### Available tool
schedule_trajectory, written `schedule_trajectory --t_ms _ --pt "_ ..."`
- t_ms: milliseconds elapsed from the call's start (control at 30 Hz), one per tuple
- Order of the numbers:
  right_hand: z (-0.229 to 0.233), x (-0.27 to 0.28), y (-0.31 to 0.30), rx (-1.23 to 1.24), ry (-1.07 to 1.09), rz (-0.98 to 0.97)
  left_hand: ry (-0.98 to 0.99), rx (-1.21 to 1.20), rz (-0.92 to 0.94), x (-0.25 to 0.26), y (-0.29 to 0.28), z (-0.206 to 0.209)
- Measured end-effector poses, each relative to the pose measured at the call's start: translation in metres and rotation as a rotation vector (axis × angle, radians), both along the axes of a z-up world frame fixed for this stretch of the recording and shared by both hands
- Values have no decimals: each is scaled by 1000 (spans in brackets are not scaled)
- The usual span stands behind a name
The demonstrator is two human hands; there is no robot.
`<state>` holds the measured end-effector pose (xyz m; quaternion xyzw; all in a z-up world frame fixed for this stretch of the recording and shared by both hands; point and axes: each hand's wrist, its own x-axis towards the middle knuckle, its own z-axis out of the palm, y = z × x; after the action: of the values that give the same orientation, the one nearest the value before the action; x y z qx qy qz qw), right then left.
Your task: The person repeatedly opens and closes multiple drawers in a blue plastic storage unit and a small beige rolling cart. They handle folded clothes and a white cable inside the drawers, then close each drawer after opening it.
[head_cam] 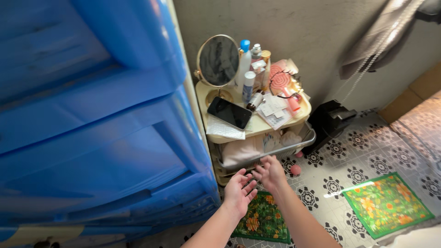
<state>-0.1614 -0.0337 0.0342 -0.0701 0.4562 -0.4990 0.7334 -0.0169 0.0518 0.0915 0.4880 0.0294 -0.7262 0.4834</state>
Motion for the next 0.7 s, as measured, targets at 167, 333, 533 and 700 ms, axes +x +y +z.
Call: schedule_trajectory --t_ms 167,333,533,700 --pt "-1 19 -40 -6 73 101 -92 -12 -40 -7 -20 -11" --pt "-12 21 -77 6 98 146 -199 9 -47 -11 -49 -23" --pt "-11 11 -91 -81 122 293 -197 -48 -24 -15 -89 -31" --pt "-31 0 -77 -120 53 233 -171 -22 56 -14 -107 -38"
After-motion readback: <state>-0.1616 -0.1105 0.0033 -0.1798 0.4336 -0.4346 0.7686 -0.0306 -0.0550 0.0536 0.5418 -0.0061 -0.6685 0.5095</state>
